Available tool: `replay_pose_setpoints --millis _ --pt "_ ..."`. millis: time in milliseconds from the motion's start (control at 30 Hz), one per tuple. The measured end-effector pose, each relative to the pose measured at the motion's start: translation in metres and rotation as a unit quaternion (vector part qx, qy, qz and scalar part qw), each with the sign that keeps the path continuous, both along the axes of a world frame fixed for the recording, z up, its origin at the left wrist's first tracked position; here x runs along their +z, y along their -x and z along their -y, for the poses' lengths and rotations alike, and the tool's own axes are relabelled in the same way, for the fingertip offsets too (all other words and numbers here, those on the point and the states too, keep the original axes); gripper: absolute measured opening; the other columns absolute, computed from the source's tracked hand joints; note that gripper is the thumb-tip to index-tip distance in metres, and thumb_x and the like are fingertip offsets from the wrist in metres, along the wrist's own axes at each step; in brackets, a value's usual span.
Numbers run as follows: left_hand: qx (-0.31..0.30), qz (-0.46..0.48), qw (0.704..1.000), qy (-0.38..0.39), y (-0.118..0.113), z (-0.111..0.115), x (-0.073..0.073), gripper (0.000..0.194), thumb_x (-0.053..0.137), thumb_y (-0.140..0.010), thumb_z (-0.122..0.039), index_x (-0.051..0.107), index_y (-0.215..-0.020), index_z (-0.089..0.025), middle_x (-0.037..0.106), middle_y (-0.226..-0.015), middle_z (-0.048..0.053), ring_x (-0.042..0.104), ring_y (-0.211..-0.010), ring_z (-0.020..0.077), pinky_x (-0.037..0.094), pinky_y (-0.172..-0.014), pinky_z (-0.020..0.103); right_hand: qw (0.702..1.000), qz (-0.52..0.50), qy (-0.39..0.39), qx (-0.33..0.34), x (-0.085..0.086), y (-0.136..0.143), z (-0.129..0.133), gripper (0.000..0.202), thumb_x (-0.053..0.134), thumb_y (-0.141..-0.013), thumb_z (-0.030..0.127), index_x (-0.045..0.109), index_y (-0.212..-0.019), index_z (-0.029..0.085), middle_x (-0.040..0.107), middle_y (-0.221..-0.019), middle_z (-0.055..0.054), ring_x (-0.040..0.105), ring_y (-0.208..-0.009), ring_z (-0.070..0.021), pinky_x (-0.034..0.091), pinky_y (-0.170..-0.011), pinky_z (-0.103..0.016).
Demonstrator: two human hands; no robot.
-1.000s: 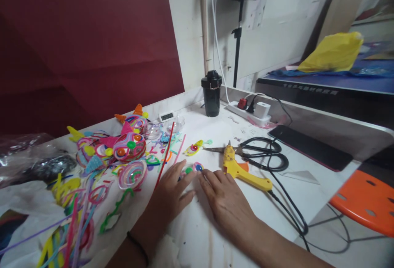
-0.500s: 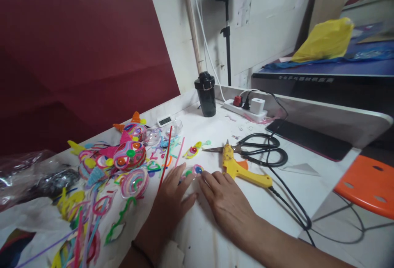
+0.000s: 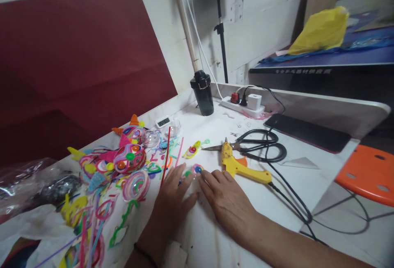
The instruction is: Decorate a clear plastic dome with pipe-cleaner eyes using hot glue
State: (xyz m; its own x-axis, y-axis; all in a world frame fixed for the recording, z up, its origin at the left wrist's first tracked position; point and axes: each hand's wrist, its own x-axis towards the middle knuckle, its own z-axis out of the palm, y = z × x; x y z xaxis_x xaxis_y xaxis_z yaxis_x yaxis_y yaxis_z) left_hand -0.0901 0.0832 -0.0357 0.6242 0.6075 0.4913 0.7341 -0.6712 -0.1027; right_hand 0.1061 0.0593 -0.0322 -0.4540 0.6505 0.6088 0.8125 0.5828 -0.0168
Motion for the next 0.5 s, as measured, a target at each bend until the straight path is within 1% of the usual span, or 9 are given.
replay_pose_setpoints --millis 133,300,500 --pt "-0.003 -0.008 1.0 -0.009 0.0 0.0 0.001 0.04 0.059 -0.089 -0.027 0.048 -0.126 -0.02 0.055 -0.133 0.02 0.054 -0.125 0.0321 0.049 -0.101 0.054 1.0 -0.003 -0.002 -0.005 -0.002 0.0 0.0 0.039 0.064 -0.076 0.003 0.063 -0.115 0.004 0.07 -0.107 -0.012 0.057 -0.078 -0.0256 0.047 -0.064 -0.039" --pt "-0.002 -0.017 1.0 -0.019 0.001 -0.001 0.0 0.039 0.058 -0.089 -0.028 0.049 -0.126 -0.018 0.056 -0.132 0.02 0.055 -0.124 0.0319 0.05 -0.1 0.053 1.0 -0.02 0.021 0.003 0.002 -0.006 -0.002 0.037 0.066 -0.08 0.008 0.062 -0.117 0.007 0.069 -0.097 -0.009 0.057 -0.078 -0.0255 0.046 -0.066 -0.04" --pt "-0.006 -0.017 1.0 -0.016 -0.001 0.0 0.003 0.039 0.057 -0.089 -0.028 0.049 -0.126 -0.017 0.056 -0.132 0.021 0.055 -0.124 0.0326 0.05 -0.099 0.054 0.998 -0.004 0.044 0.032 0.009 -0.01 -0.008 0.025 0.062 -0.086 0.014 0.064 -0.111 0.014 0.069 -0.098 -0.007 0.059 -0.08 -0.0256 0.047 -0.068 -0.04"
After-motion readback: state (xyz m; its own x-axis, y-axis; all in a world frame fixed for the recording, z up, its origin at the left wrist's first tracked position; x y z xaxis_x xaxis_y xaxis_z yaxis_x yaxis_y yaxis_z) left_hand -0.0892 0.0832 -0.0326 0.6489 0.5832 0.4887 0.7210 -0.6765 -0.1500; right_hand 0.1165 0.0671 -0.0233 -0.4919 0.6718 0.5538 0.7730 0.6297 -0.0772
